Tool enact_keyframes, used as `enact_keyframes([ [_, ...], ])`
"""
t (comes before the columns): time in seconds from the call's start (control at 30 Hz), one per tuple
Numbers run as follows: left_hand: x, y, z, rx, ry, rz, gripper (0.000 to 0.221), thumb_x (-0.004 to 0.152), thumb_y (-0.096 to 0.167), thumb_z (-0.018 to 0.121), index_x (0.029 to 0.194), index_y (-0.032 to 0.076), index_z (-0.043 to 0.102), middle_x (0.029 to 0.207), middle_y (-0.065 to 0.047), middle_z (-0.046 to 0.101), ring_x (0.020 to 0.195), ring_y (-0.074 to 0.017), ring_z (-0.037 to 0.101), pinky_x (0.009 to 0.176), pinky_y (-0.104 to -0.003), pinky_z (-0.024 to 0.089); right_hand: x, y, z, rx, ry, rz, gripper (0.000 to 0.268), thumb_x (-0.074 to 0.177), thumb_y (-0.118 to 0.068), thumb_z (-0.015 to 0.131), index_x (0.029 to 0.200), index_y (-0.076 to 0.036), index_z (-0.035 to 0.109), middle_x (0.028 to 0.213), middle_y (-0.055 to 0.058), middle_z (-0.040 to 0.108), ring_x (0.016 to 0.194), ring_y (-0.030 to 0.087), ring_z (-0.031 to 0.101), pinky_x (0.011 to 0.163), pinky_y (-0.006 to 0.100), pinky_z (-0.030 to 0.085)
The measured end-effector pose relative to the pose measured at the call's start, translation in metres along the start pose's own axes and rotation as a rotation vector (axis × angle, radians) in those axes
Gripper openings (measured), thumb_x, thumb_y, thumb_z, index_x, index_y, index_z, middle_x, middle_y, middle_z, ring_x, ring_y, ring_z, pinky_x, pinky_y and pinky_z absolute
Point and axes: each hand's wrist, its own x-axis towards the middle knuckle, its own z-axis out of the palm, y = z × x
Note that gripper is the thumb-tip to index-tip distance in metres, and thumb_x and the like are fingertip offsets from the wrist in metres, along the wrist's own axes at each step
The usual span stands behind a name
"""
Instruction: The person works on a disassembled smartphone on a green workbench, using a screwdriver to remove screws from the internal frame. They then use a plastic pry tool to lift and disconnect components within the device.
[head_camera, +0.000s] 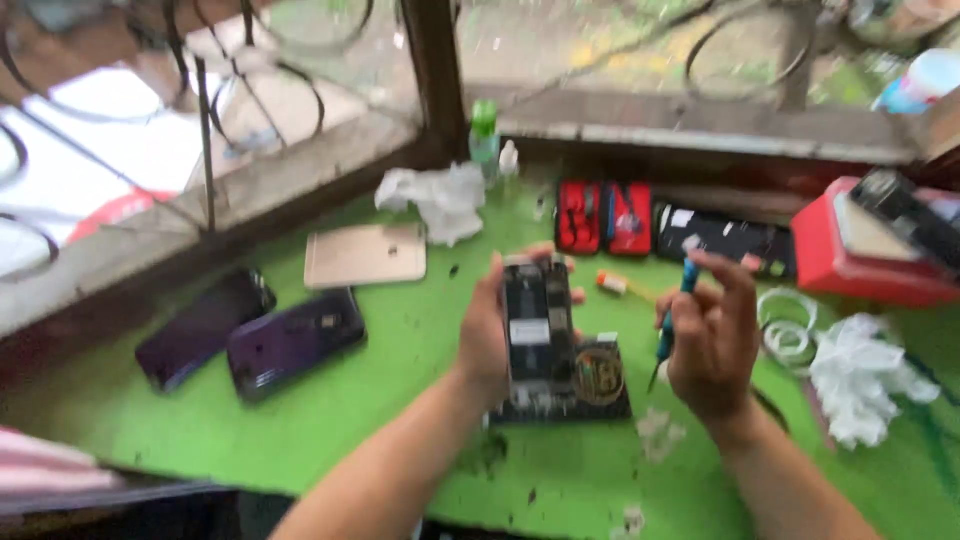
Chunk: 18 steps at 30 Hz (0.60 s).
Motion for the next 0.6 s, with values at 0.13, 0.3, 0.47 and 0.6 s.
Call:
enact_keyframes([
  [0.13, 0.007, 0.000, 0.000, -0.016, -0.011, -0.005, 0.057, 0.104, 0.053, 0.039, 0.133, 0.009, 0.062, 0.137, -0.028, 0.062, 0.104, -0.0455, 0.070, 0.068, -0.058, 0.064, -0.001, 0.027, -0.003, -0.045, 0.091, -0.293, 0.043, 0.099, -0.008, 0.056, 0.138, 0.002, 0.041, 0.075, 0.019, 0.065, 0.062, 0.024, 0.067, 0.053, 0.027, 0.053],
  [0.3, 0.001, 0.015, -0.016, 0.041, 0.016, 0.106, 0.054, 0.103, 0.055, 0.040, 0.128, 0.013, 0.063, 0.129, -0.028, 0.066, 0.098, -0.0457, 0.072, 0.062, -0.057, 0.064, -0.003, 0.029, 0.005, 0.014, 0.172, -0.518, 0.053, 0.098, -0.009, 0.065, 0.134, 0.005, 0.029, 0.089, 0.030, 0.066, 0.075, 0.039, 0.073, 0.068, 0.039, 0.063],
  [0.47, -0.034, 0.009, -0.002, 0.034, 0.040, 0.131, 0.050, 0.102, 0.051, 0.039, 0.125, 0.015, 0.064, 0.123, -0.027, 0.068, 0.092, -0.0461, 0.074, 0.066, -0.054, 0.064, -0.027, -0.035, 0.004, 0.039, 0.187, -0.436, 0.055, 0.098, -0.009, 0.067, 0.136, 0.000, 0.029, 0.096, 0.029, 0.066, 0.084, 0.036, 0.074, 0.075, 0.040, 0.063],
  [0.6, -0.059, 0.001, -0.018, -0.024, -0.059, 0.090, 0.050, 0.100, 0.040, 0.039, 0.132, 0.008, 0.061, 0.122, -0.036, 0.065, 0.089, -0.0537, 0.072, 0.071, -0.061, 0.061, -0.070, -0.059, 0.011, 0.064, 0.234, -0.306, 0.058, 0.096, -0.008, 0.070, 0.138, -0.002, 0.030, 0.101, 0.031, 0.065, 0.093, 0.038, 0.073, 0.083, 0.042, 0.064],
])
